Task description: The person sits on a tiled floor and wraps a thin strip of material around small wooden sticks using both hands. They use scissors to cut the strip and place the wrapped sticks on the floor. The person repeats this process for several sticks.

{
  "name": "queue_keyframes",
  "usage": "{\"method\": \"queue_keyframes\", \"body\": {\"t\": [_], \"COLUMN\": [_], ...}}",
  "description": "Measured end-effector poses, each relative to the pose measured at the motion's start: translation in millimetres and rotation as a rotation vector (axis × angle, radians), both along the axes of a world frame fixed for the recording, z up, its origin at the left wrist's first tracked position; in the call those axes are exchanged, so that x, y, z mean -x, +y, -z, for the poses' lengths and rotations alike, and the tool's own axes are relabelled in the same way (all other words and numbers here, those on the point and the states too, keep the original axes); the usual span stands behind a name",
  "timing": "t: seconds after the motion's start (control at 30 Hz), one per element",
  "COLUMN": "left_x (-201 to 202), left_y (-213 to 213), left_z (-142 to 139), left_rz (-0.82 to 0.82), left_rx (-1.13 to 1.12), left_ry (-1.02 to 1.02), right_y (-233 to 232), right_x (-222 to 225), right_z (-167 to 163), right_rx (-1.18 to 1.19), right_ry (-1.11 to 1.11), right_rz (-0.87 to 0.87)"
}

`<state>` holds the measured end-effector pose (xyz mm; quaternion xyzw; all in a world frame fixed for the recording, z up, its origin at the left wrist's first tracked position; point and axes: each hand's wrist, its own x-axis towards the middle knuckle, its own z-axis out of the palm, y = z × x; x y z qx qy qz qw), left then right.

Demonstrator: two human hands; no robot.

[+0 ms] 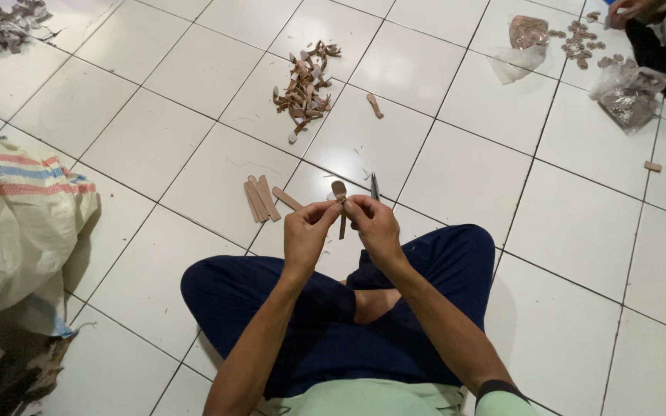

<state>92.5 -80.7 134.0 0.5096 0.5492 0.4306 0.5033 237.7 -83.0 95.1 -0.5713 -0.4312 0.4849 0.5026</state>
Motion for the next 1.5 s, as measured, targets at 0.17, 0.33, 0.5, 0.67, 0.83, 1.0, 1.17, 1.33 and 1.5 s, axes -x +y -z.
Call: {"method": "queue_keyframes", "body": {"t": [0.17, 0.33, 0.5, 0.67, 0.83, 1.0, 1.17, 1.33, 1.5], "left_x": [6.9, 3.9, -9.2, -11.9, -12.7, -10.6, -12.6, -7.0, 1.3], "left_y": [4.1, -0.7, -8.9, 0.5, 0.4, -4.1, -0.1, 2.0, 3.2], "left_z": [-3.2, -2.5, 0.8, 5.8, 7.3, 5.6, 7.7, 4.3, -0.3], "left_rz": [0.098, 0.172, 0.136, 0.077, 0.113, 0.137, 0.09, 0.143, 0.173], "left_rx": [-0.115, -0.142, -0.245, -0.346, -0.317, -0.307, -0.219, -0.261, -0.188], "left_ry": [-0.126, -0.049, 0.122, 0.149, 0.24, 0.166, 0.075, 0.159, 0.399], "right_y": [1.9, 9.8, 13.4, 12.2, 5.5, 5.6, 2.2, 4.2, 7.3], "right_x": [-9.8, -28.4, -17.6, -15.4, -19.1, -23.0, -17.8, -21.5, -29.2], "right_z": [-7.0, -16.0, -15.0, -18.1, -17.4, -12.7, -5.6, -0.6, 6.3], "right_rx": [-0.015, -0.152, -0.292, -0.171, -0.356, -0.27, -0.306, -0.264, -0.221], "right_ry": [0.069, 0.043, -0.095, -0.151, -0.455, -0.48, -0.318, -0.241, -0.234], "right_rz": [-0.049, -0.16, -0.135, -0.221, -0.244, -0.214, -0.16, -0.195, -0.251]}}
